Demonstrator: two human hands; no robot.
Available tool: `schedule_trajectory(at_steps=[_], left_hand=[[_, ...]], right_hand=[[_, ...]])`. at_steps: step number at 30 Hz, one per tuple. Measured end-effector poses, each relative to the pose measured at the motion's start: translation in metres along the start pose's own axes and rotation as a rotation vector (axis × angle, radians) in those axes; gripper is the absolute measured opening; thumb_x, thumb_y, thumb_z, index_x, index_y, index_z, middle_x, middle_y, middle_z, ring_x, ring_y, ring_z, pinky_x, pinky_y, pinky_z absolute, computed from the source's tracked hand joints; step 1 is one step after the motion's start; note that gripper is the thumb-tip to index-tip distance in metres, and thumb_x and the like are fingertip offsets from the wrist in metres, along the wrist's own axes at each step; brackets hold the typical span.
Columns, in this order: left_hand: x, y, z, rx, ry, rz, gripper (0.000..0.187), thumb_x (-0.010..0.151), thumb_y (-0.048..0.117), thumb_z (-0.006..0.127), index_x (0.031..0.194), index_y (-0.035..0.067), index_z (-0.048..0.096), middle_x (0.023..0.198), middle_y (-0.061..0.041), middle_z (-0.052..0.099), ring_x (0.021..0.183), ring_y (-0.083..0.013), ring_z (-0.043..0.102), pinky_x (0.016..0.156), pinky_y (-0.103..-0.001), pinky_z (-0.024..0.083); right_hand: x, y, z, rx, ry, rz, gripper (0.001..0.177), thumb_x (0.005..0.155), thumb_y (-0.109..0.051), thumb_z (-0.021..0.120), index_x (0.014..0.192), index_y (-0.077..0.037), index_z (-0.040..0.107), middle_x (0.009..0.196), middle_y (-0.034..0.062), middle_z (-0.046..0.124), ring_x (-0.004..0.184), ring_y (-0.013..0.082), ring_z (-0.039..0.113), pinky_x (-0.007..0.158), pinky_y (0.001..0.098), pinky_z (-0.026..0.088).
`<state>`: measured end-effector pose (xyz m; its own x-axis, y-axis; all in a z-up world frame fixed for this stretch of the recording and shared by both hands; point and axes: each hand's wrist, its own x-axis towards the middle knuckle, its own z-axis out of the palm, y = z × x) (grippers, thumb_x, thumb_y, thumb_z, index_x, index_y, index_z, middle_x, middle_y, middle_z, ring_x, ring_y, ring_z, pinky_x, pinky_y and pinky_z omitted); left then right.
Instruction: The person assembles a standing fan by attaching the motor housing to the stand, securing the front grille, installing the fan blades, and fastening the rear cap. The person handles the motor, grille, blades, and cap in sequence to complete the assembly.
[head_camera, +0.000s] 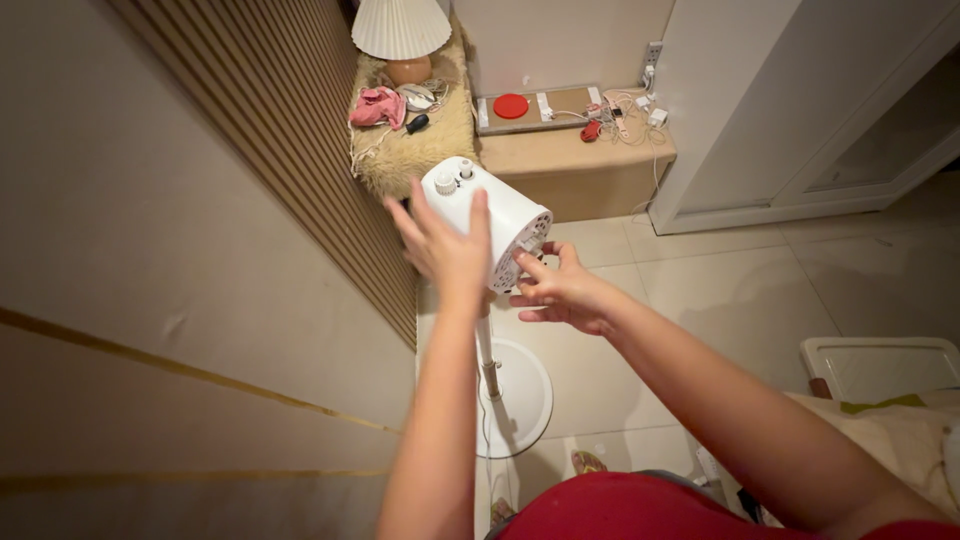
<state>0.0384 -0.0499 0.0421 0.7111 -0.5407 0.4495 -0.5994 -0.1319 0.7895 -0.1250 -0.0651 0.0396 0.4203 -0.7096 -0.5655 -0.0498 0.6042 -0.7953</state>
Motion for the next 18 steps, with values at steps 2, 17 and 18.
schedule_trajectory(at_steps=[2,17,18], left_hand=[[0.030,0.001,0.003,0.045,-0.081,0.034,0.085,0.086,0.061,0.075,0.153,0.018,0.046,0.165,-0.023,0.027,0.151,-0.0461,0.028,0.118,-0.066,0.022],[0.036,0.027,-0.006,0.061,-0.179,-0.101,0.051,0.075,0.049,0.078,0.118,0.025,0.065,0.138,-0.004,0.051,0.134,-0.0335,0.043,0.103,-0.060,0.040],[0.036,0.027,-0.006,0.062,-0.175,-0.101,0.050,0.076,0.048,0.077,0.119,0.025,0.065,0.139,-0.004,0.050,0.134,-0.0336,0.042,0.103,-0.060,0.040]], right_hand=[[0.000,0.000,-0.002,0.125,-0.058,-0.031,0.088,0.080,-0.028,0.078,0.145,-0.017,0.019,0.122,0.0199,0.063,0.100,0.0284,0.072,0.082,0.0425,0.062],[0.023,0.021,-0.016,0.338,-0.194,-0.177,0.085,0.072,-0.001,0.076,0.138,-0.021,0.026,0.126,0.0090,0.062,0.109,0.0247,0.070,0.091,0.0429,0.062],[0.017,0.016,-0.015,0.295,-0.213,-0.181,0.086,0.072,-0.001,0.076,0.138,-0.022,0.025,0.127,0.0072,0.062,0.111,0.0231,0.071,0.089,0.0422,0.062]])
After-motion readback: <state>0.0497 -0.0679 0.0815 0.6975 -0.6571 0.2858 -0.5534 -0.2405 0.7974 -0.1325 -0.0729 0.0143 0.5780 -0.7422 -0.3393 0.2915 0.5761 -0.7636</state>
